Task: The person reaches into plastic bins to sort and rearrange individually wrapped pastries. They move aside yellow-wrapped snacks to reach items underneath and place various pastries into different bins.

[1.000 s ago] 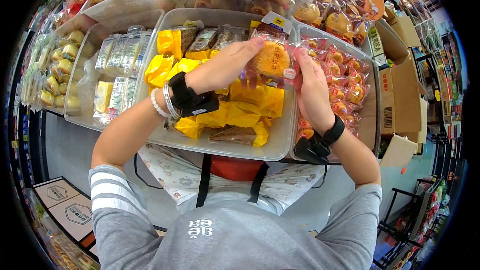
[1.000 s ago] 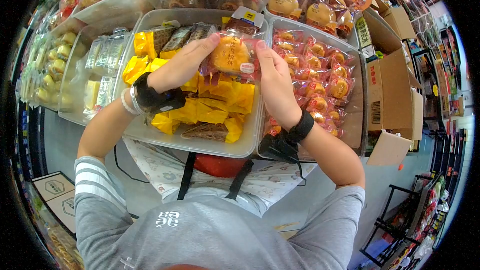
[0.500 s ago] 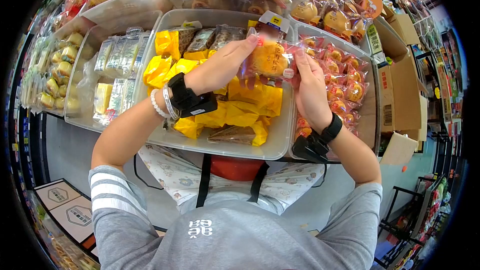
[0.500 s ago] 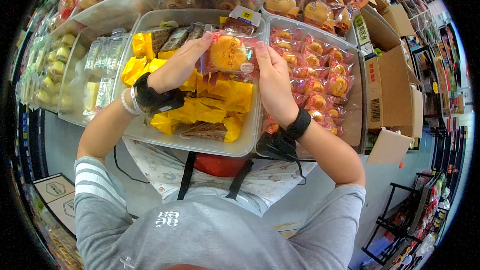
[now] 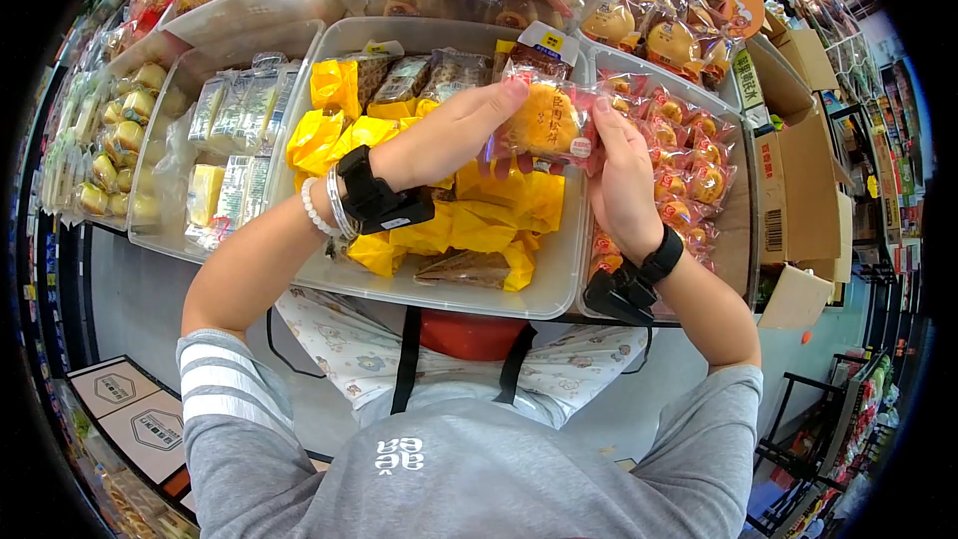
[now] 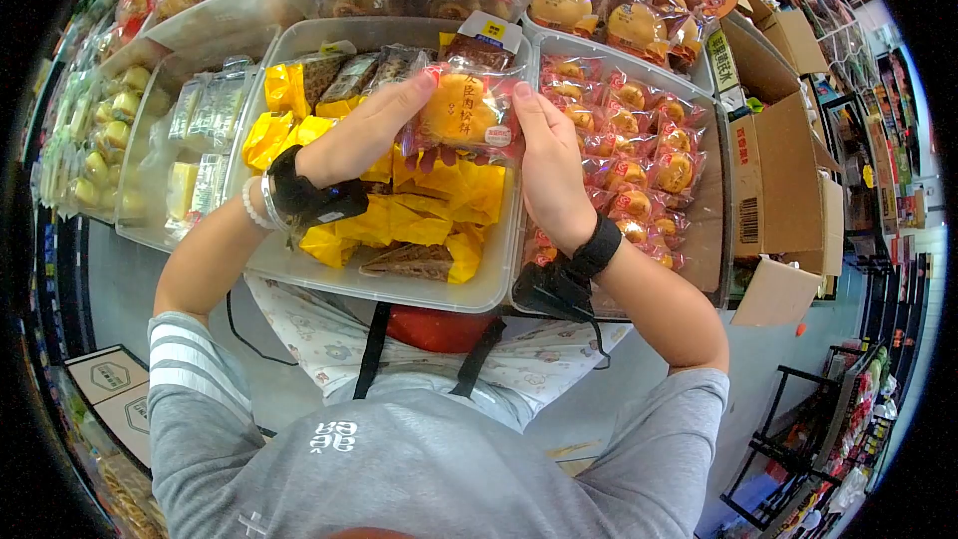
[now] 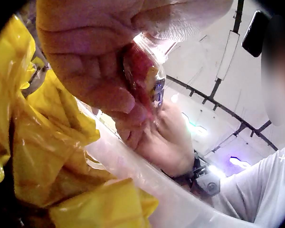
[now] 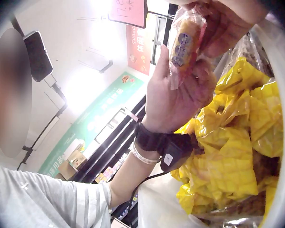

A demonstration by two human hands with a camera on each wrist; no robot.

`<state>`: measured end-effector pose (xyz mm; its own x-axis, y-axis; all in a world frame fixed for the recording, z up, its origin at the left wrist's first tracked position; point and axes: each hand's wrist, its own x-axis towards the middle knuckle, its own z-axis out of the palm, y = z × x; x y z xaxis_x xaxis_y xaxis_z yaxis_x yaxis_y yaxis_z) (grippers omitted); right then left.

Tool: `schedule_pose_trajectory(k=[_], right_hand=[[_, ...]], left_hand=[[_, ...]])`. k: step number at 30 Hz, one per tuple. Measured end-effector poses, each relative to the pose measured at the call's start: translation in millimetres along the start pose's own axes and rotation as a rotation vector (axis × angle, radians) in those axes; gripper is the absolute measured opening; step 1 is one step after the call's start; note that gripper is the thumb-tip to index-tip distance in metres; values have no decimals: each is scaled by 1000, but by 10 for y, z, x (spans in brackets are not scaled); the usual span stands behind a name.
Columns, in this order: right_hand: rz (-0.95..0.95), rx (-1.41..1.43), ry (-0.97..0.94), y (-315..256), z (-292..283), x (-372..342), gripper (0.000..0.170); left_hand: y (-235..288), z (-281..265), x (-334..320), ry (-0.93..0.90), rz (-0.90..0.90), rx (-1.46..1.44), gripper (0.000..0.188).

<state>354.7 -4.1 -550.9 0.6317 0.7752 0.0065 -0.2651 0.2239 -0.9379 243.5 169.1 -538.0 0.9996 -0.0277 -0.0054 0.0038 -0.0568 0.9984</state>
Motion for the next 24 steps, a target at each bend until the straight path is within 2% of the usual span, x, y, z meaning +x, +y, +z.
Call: schedule_pose_trajectory(k=[1,6,24], right_hand=[[10,36,-42,5,-18,4,35],[7,50,-3,12,25,10,35],[2,-15,8,-39,67,-11,37]], left_hand=[[8,15,-6,0,0,0,56],[20,53,0,-29,23,-39,44],[26,75,0,-29,58,8,40]])
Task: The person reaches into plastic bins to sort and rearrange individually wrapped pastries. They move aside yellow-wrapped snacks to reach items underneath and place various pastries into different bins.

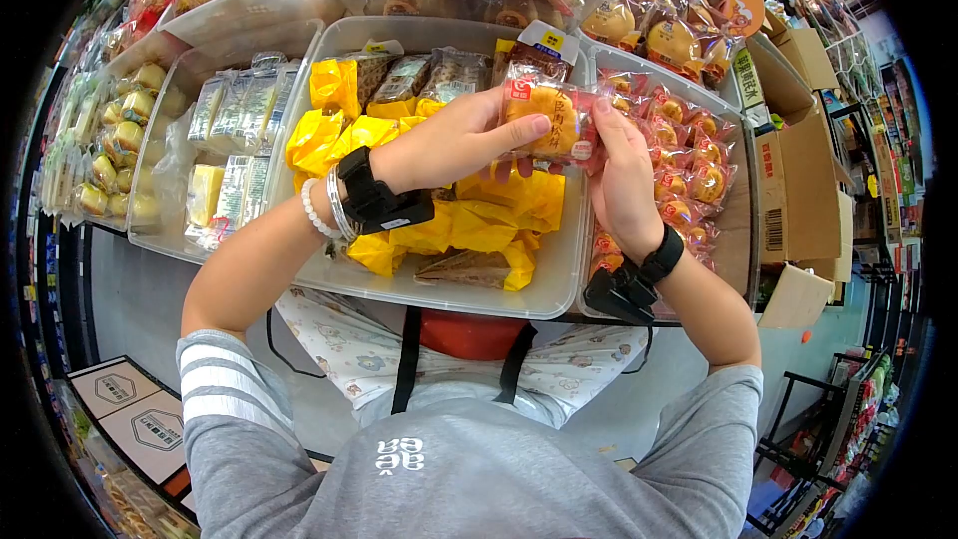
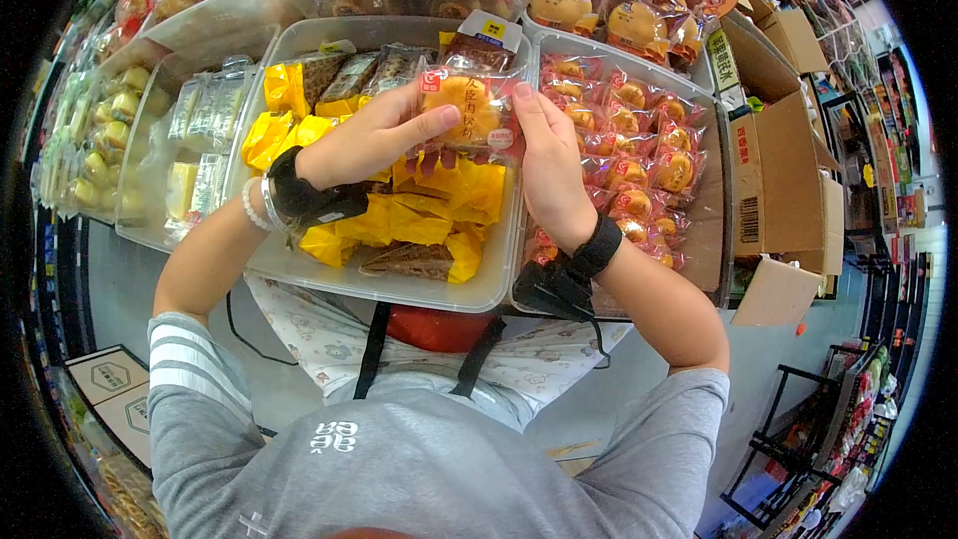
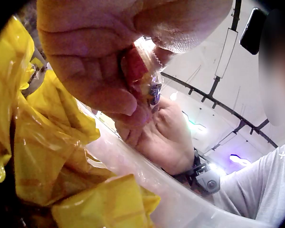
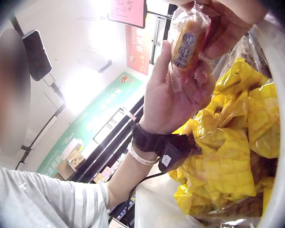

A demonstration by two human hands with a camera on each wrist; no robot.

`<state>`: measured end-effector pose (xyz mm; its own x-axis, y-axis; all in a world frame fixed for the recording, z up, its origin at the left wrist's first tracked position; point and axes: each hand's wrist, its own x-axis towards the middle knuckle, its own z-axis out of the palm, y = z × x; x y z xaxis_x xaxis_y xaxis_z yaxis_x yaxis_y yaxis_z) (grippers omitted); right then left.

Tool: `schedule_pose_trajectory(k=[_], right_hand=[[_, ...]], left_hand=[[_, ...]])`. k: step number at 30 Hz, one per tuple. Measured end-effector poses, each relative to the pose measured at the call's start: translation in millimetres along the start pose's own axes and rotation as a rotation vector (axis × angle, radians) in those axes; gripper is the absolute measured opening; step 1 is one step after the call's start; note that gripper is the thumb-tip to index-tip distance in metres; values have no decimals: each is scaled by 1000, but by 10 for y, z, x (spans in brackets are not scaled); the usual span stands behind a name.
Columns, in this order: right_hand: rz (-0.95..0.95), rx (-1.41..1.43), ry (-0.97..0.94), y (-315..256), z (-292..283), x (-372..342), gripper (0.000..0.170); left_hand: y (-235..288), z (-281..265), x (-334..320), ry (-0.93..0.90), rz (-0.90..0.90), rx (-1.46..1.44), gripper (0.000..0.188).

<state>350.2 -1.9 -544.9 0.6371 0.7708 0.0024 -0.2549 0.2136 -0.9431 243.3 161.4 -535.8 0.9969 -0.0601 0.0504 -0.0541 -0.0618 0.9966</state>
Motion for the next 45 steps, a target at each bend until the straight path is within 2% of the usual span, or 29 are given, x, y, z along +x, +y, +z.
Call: schedule_pose_trajectory(k=[45], right_hand=[[2,-6,-26,29,-40,13,36]], left_hand=[[-13,-1,-6,-16,-28,25,42]])
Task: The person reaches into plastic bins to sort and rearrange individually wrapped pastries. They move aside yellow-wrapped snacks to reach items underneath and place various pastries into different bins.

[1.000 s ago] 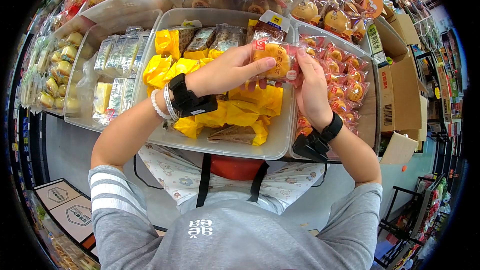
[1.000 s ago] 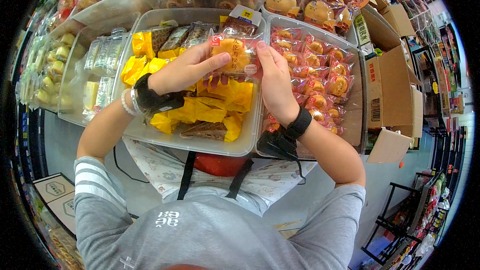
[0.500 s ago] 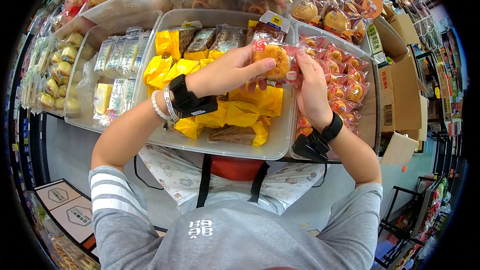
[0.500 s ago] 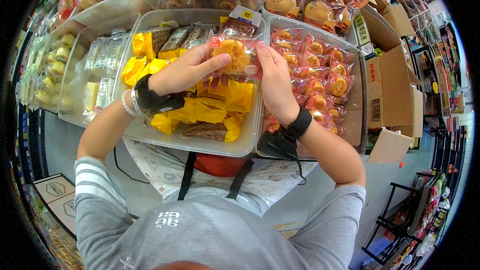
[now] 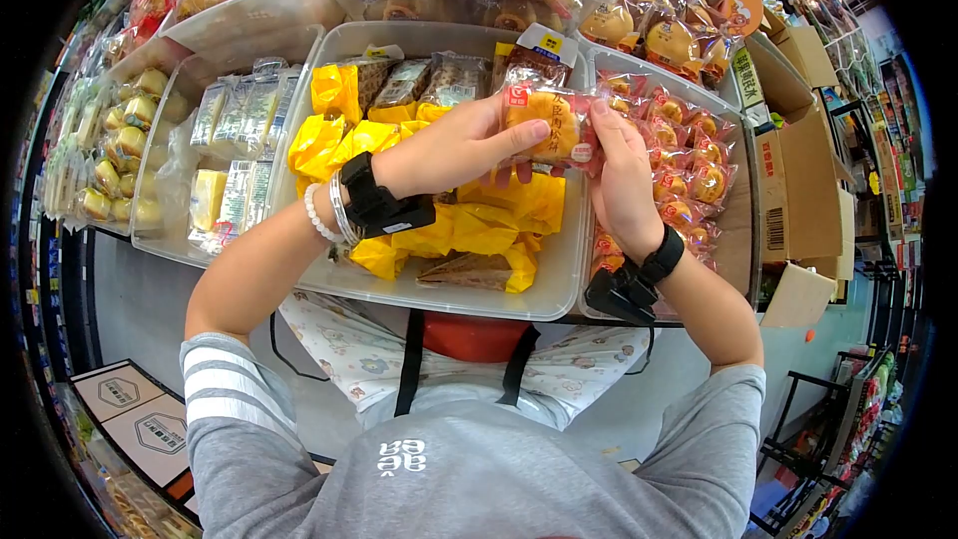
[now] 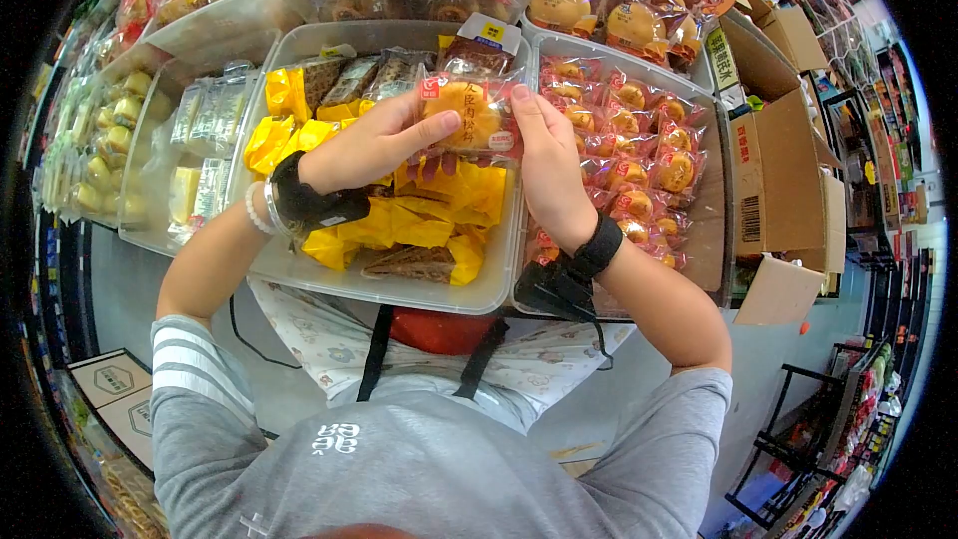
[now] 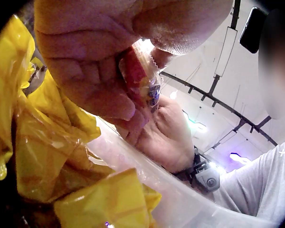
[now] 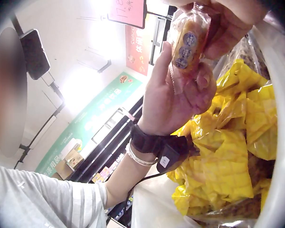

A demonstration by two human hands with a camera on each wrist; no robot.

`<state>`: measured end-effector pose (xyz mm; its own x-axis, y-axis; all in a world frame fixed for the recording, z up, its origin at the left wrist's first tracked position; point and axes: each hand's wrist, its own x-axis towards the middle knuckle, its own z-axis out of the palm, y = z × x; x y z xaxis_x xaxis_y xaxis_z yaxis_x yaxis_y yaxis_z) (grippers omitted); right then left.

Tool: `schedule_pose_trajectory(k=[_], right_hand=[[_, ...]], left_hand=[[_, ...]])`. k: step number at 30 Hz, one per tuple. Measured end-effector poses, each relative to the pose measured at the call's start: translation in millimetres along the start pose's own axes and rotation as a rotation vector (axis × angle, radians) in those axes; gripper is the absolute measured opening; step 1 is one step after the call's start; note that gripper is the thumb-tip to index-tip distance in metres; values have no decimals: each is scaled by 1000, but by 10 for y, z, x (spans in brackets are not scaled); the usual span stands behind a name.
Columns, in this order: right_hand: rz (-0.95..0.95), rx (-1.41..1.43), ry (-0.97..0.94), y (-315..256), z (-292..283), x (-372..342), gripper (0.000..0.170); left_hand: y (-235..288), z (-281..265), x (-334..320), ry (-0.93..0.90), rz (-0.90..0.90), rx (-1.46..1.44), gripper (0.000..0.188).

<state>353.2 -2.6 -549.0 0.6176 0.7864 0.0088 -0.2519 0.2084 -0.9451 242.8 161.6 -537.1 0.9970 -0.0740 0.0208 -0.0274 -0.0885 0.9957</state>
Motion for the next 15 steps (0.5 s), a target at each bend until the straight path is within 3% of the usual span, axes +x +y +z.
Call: schedule_pose_trajectory(k=[15], right_hand=[[-8,-12,-18,23,-14,18,38]], left_hand=[[-23,1,15,60,29,7,36]])
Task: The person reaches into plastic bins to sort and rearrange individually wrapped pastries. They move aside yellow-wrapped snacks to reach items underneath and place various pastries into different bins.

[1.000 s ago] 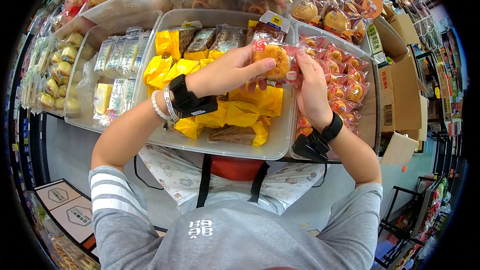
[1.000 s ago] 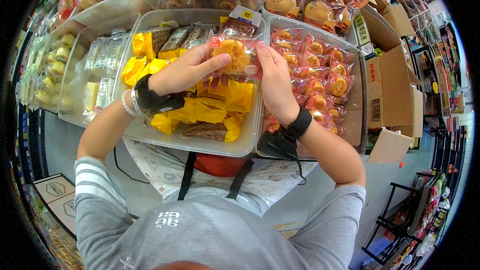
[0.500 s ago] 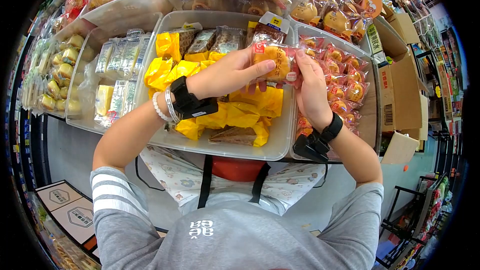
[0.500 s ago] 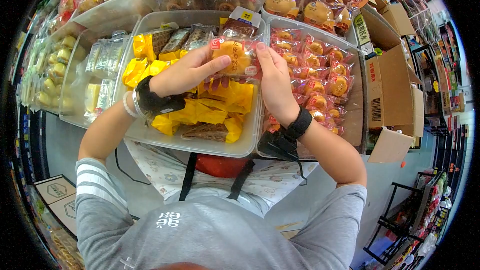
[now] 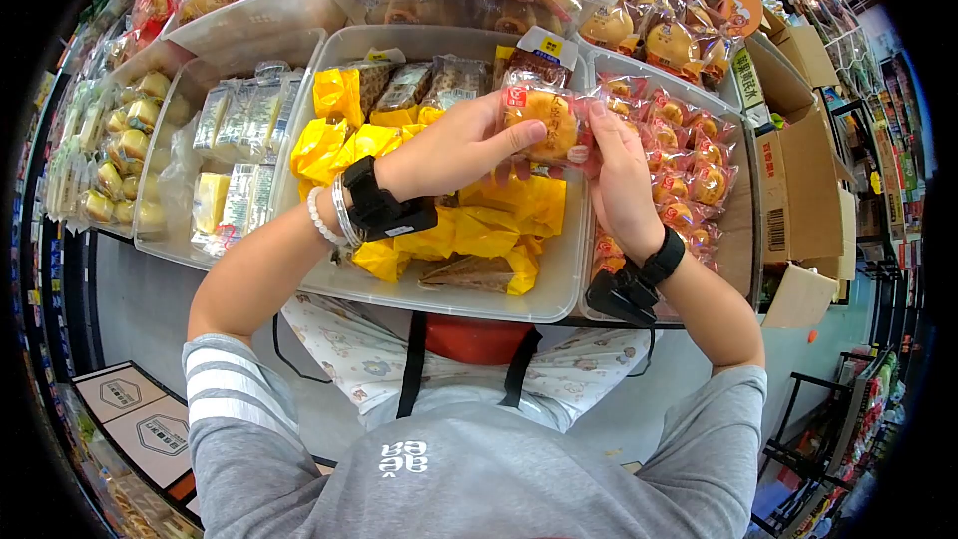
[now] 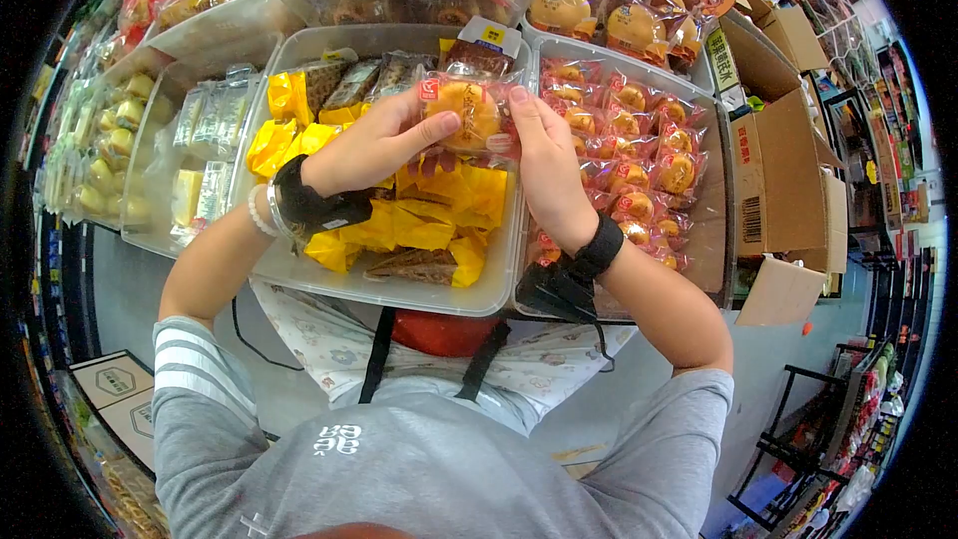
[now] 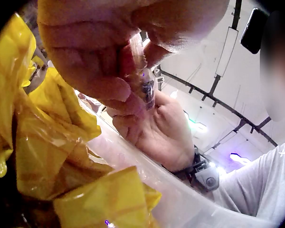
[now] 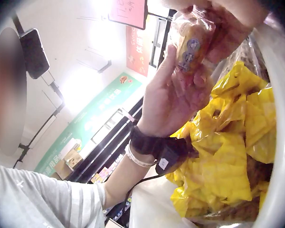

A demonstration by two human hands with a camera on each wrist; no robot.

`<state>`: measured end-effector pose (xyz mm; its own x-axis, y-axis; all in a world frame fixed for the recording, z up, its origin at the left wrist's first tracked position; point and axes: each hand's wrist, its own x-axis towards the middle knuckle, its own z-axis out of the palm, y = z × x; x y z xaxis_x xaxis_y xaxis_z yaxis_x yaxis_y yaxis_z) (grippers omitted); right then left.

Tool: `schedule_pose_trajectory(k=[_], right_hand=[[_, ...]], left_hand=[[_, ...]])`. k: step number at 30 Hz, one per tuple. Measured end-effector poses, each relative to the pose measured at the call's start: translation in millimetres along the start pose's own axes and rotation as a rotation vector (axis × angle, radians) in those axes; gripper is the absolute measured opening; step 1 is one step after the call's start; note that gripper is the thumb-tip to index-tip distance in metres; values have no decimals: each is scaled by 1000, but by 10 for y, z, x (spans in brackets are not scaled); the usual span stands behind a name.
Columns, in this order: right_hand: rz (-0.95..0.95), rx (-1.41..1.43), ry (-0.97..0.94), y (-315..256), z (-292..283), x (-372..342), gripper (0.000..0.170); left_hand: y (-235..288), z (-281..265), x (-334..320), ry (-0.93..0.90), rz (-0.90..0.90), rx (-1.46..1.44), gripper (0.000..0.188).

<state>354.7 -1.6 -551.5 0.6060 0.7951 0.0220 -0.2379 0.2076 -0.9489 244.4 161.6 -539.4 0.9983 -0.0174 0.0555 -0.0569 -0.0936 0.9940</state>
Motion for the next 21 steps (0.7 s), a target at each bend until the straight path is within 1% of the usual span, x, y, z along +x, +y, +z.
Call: schedule_pose_trajectory(k=[2,5,7,9,12,16,18,19,21], right_hand=[[-4,15,22,-18,29,0,38],[47,42,6,-39,57,-3,36],[-60,-162,-18,-35,71,-6,35],[-61,-178,-22,-18,33,3,34],[-71,-210,-16,19,2,13,33],[-73,-234,0,29,3,12,31],[-87,-230,-3,12,21,3,31],[-99,-226,-5,5,28,2,31],[-85,-224,-5,13,12,14,31]], left_hand=[[-12,-12,5,24,-3,23,36],[16,-13,-1,67,-7,57,34],[25,-5,-12,85,-7,68,34],[9,5,-12,115,-2,128,33],[-42,37,-5,142,18,113,33],[-55,14,1,118,-12,197,36],[-49,32,1,158,67,226,32],[-35,45,-5,158,68,228,32],[9,61,-12,158,38,122,33]])
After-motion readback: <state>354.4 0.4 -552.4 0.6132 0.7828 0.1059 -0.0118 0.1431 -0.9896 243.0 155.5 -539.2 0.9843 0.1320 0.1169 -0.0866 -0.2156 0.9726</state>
